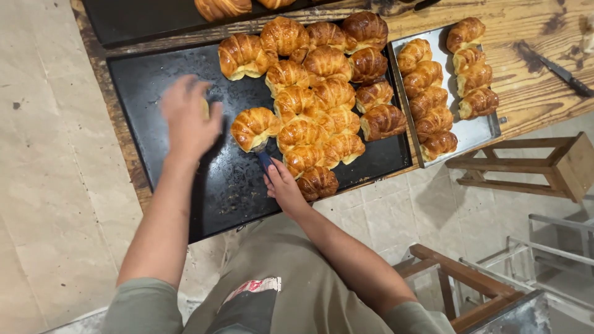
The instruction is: Transferring baked croissants from a large baking sheet to a smaller tray using a scraper and hands.
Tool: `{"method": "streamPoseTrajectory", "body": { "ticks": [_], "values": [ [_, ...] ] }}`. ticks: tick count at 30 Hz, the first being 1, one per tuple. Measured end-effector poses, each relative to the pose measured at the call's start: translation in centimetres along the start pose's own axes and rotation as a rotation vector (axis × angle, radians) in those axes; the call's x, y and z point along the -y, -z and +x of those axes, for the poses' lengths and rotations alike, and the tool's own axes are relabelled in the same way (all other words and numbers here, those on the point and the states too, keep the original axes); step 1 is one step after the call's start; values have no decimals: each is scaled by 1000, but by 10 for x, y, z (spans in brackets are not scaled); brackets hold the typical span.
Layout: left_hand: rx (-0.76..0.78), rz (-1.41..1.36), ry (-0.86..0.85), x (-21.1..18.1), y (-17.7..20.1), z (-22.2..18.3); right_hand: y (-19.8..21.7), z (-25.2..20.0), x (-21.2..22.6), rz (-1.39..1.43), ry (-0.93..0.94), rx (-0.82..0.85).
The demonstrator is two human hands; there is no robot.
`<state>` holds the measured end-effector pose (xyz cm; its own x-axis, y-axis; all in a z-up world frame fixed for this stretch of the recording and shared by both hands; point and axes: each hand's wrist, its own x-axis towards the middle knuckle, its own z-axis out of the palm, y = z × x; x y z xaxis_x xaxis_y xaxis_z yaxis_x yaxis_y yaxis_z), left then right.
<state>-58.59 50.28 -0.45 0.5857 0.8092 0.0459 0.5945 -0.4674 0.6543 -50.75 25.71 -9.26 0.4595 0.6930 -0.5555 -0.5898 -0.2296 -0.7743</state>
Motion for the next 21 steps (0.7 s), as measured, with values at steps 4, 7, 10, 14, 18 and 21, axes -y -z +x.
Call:
{"method": "streamPoseTrajectory", "body": {
  "ticks": [4, 7, 10, 14, 18, 21],
  "values": [
    [336, -13, -249, -19, -56, 23, -4, -2, 0, -29, -1, -26],
    [649, -53, -79, -32, -61, 35, -2, -2, -2, -63, 26, -23],
    [740, -79, -14, -42, -45, 35, 1, -5, 0, -112, 33, -8],
    [713, -141, 11, -52, -15, 14, 17, -8, 5, -292, 53, 100],
    [668, -154, 89, -51, 0, -4, 28, -11, 8, -350, 144, 194],
    [638, -177, 184, -47, 0, -18, 40, -18, 14, -383, 178, 270]
  ]
}}
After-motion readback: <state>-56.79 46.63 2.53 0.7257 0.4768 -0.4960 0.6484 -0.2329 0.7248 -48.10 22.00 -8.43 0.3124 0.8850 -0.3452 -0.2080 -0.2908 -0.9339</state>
